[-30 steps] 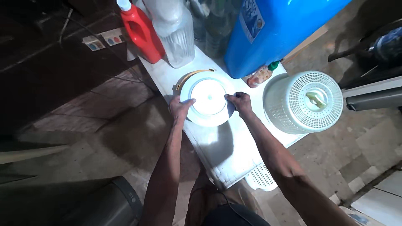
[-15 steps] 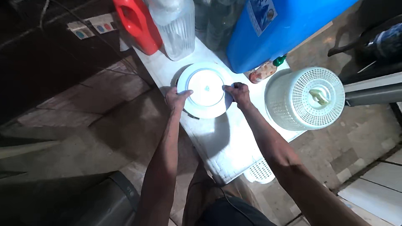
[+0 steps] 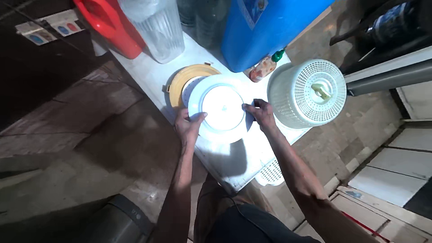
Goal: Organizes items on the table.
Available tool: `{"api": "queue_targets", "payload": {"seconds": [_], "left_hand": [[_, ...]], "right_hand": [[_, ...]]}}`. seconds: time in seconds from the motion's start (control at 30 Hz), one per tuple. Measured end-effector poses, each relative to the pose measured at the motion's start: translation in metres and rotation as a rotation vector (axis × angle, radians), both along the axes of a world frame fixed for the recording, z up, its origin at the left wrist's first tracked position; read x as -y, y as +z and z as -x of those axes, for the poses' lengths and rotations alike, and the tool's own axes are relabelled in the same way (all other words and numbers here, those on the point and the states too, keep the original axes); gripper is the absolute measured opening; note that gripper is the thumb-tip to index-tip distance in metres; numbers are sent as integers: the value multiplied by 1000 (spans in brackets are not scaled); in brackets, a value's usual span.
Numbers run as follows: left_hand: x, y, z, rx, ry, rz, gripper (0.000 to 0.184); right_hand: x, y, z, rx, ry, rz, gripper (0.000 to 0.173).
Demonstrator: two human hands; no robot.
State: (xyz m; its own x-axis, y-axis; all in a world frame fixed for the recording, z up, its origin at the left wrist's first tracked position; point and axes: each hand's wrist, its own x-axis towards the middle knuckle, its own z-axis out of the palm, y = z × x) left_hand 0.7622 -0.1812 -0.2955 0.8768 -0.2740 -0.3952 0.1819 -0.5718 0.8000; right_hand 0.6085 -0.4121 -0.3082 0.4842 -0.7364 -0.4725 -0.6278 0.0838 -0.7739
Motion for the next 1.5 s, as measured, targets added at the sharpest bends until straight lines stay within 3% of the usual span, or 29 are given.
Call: {"api": "queue_targets", "payload": {"seconds": [0.17,0.53,0.77,1.1,1.27,1.33,1.5], "left_hand": [[2,-6,63,-42,-76,-66,67],[29,-58,150,-159,-192,-149,71],[41,-82,174,-183,-183,-179,70],[47,-97,185,-149,-141,-130,69],[44,-93,171,-121,-154,-89,51],[45,-85,161,-180,-85,-96,43],[54,-79,126,-333,525,240,59]], "right_hand": [[-6,13,78,-96,-59,-43,57],[-3,-40,191,-149,-200,-103,53],[5,-71,216,-144,-197,-95,57],[19,-78,217,-132,-118,-45,56],[22,-79,211,-93,-105,-32,56],[22,-73,213,-118,-92,-45,57],[24,-75,217,-114,-68,-62,63]]}}
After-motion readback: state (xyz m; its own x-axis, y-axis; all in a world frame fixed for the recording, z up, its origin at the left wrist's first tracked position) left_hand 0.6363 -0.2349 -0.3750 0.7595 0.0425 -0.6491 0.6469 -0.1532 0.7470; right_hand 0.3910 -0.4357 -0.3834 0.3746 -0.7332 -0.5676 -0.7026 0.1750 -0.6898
